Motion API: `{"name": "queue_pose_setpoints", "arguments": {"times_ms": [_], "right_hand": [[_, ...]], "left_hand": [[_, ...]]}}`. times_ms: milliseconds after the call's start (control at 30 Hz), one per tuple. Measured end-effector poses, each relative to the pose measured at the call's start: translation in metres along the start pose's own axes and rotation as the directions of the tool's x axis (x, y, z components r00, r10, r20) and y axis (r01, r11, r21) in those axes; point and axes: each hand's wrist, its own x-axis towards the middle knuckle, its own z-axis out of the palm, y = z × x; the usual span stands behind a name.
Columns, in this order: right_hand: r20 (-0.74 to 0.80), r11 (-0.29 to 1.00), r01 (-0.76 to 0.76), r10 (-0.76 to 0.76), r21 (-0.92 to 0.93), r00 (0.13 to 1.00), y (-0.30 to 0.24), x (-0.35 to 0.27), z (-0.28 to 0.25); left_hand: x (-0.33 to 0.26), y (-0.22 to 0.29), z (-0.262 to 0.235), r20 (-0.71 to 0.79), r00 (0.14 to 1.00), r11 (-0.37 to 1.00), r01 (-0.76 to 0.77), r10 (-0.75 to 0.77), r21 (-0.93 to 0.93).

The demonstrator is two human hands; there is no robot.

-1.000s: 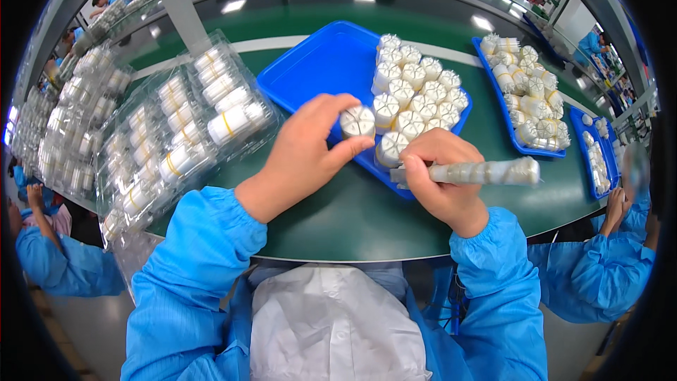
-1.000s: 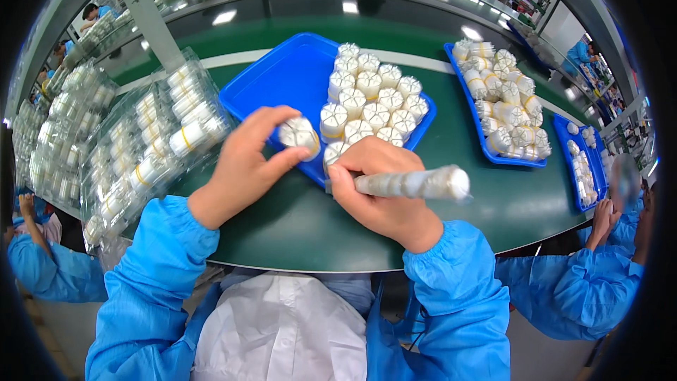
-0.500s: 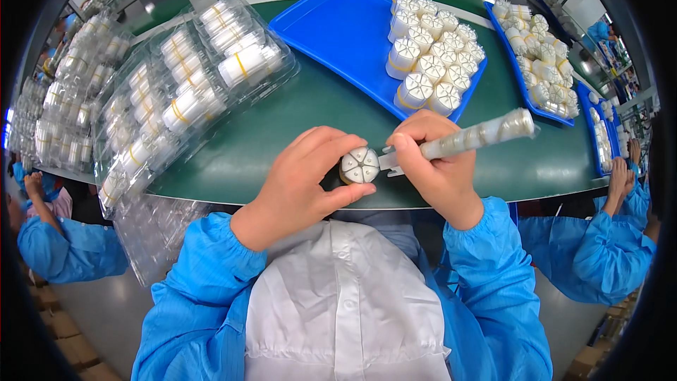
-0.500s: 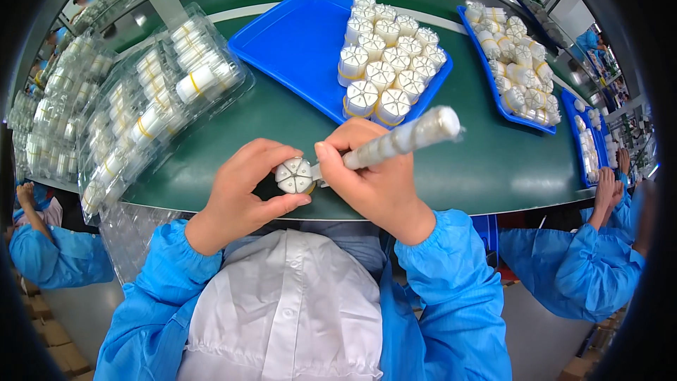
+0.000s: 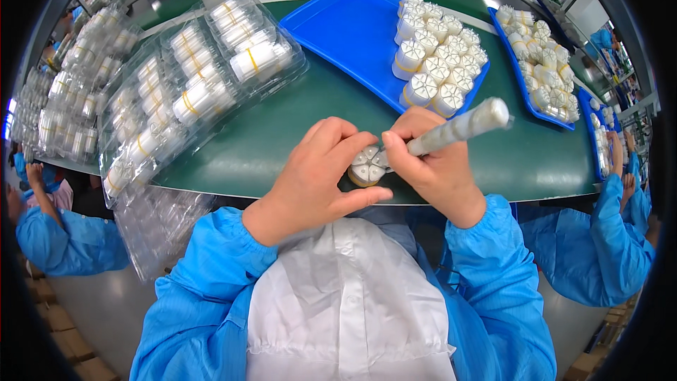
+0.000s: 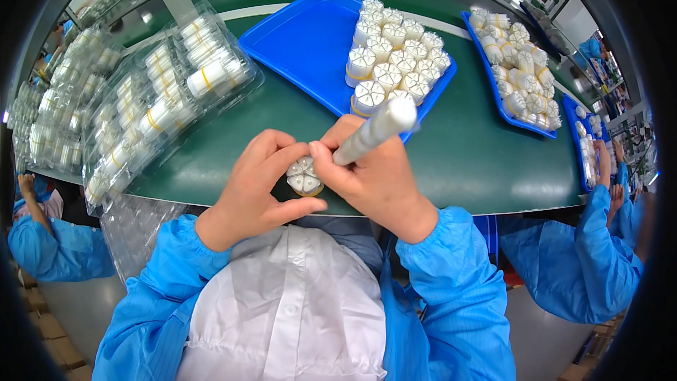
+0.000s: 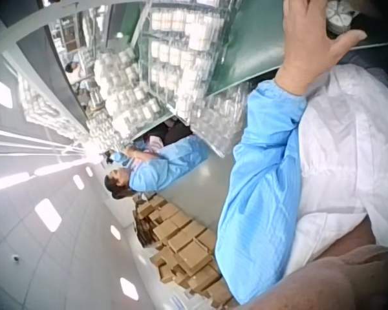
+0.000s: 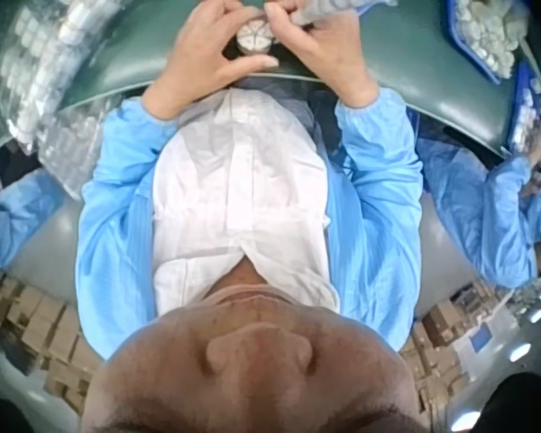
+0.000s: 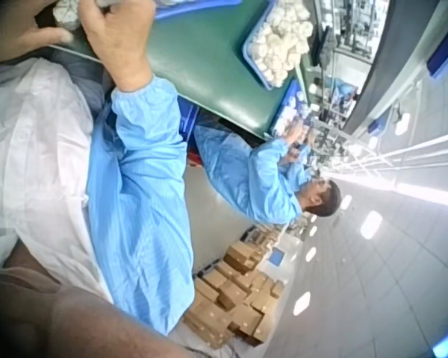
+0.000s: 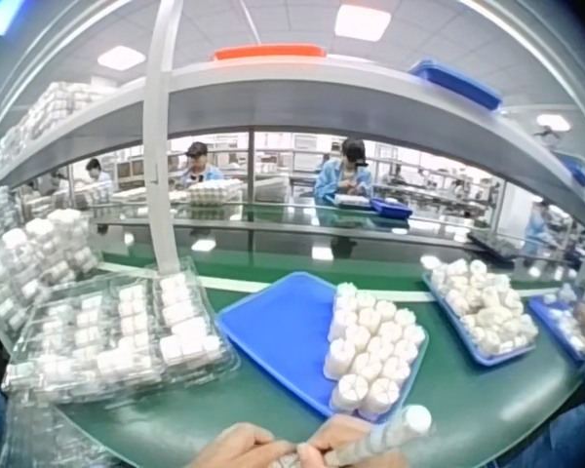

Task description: The person uses a syringe-like tool to apply a substance to the top of small white candles. They pick up candles from a blue tray, apply the substance, and place them into a clear plastic packaging tray. The process is repeated for multiple candles.

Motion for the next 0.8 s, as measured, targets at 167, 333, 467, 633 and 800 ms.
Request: {"name": "queue_pose_setpoints", "arguments": {"times_ms": [167, 333, 467, 633, 800], "right_hand": [[-0.062, 0.995, -0.01, 0.017, 0.103, 0.998, 0.007, -0.004, 0.0], [-0.108, 0.995, 0.044, -0.034, 0.09, 0.994, 0.014, -0.001, 0.002], [-0.064, 0.997, -0.031, 0.036, 0.069, 0.997, 0.006, 0.003, 0.0], [-0.001, 0.998, -0.03, 0.031, 0.053, 1.0, 0.006, 0.004, 0.0], [0.004, 0.997, 0.005, -0.005, 0.082, 1.0, 0.006, 0.004, 0.002]], "left_hand": [[-0.004, 0.004, 0.009, -0.088, 0.994, 0.998, 0.064, -0.064, 0.0], [-0.002, 0.001, 0.004, -0.057, 0.998, 0.998, 0.006, -0.01, -0.07], [-0.001, 0.001, 0.003, -0.031, 1.0, 0.997, 0.0, -0.002, -0.076], [0.0, 0.002, 0.004, -0.071, 0.997, 0.998, -0.022, 0.017, -0.062], [-0.002, 0.004, 0.002, -0.044, 0.996, 0.996, 0.084, -0.082, 0.044]]}}
